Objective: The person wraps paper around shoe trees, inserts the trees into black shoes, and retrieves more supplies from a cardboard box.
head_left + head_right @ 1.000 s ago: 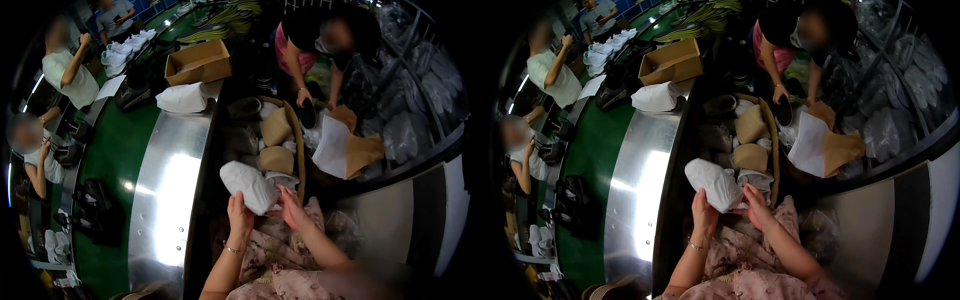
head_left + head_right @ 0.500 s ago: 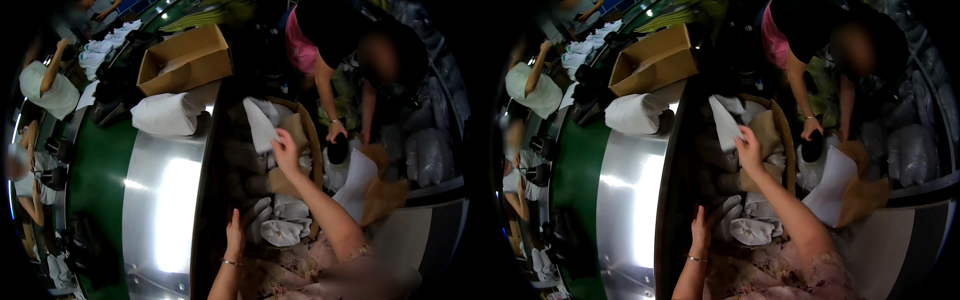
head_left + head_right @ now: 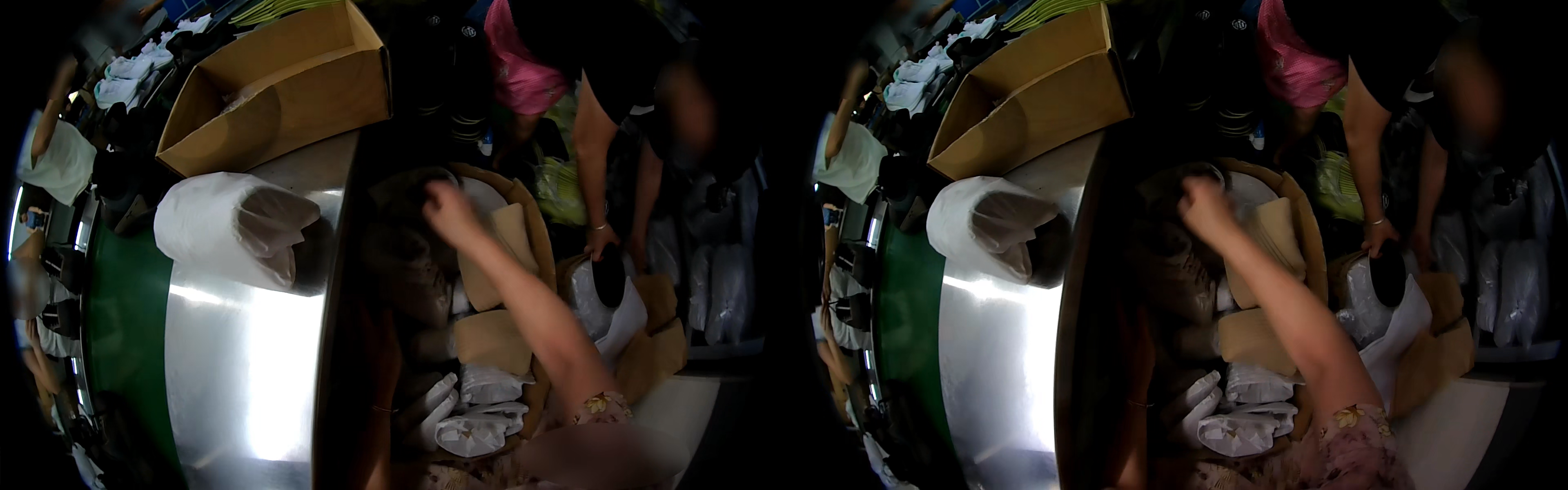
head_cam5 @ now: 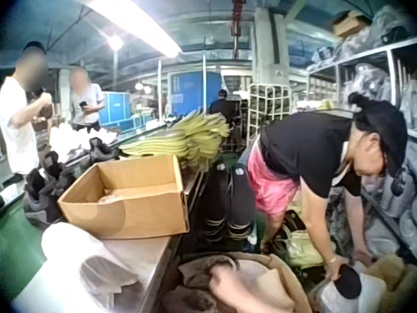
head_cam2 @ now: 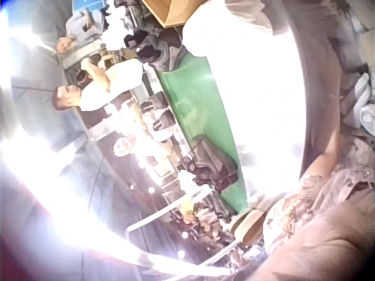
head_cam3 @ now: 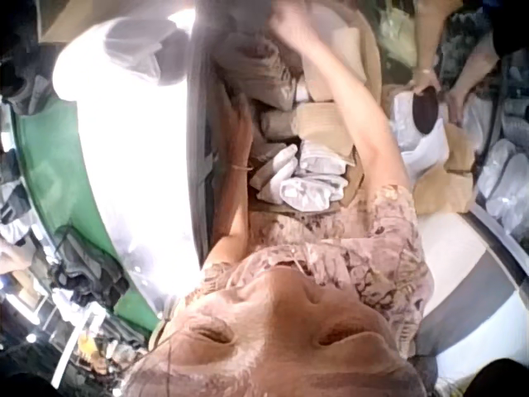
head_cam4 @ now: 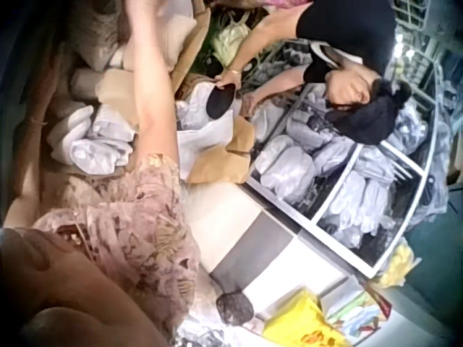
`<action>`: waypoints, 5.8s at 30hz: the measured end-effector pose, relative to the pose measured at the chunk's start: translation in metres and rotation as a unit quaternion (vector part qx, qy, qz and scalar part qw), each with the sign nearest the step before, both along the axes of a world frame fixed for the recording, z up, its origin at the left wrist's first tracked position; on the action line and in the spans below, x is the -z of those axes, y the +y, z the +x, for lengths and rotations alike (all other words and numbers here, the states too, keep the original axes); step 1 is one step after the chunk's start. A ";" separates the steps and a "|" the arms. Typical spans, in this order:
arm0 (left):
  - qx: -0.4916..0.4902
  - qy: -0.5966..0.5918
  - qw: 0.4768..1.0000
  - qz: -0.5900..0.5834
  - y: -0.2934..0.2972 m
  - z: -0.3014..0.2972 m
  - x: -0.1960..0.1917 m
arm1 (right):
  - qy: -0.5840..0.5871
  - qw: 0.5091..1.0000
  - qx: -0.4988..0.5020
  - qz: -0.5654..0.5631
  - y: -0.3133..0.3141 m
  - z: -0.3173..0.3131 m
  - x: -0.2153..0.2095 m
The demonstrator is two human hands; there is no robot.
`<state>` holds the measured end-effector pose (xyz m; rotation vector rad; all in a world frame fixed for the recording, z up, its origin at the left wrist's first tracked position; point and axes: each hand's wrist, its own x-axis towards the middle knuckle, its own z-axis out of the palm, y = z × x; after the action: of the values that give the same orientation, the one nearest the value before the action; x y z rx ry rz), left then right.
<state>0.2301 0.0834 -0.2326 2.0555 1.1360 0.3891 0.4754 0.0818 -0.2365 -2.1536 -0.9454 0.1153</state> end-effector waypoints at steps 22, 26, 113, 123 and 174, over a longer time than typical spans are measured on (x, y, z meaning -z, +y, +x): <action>0.107 -0.227 0.919 0.305 -0.076 0.045 -0.110 | -0.024 0.964 -0.097 -0.246 -0.094 -0.020 -0.218; 0.055 -0.411 0.879 -0.235 -0.089 0.015 -0.118 | 0.406 0.887 -0.185 -0.120 -0.135 -0.053 -0.283; 0.085 -0.316 0.746 -0.580 -0.181 -0.305 -0.172 | 0.813 0.471 -0.268 0.213 -0.301 -0.361 -0.209; 0.070 -0.328 0.688 -0.643 -0.197 -0.319 -0.165 | 0.704 0.624 -0.137 0.310 -0.317 -0.396 -0.203; -0.013 -0.454 0.639 -0.621 -0.202 -0.257 -0.138 | -0.378 0.850 -0.350 0.107 -0.301 -0.381 -0.226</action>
<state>-0.0272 -0.1185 -0.0950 0.4226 0.4474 0.3898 0.0945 -0.2189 -0.0105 -1.5291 -2.0599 -0.5053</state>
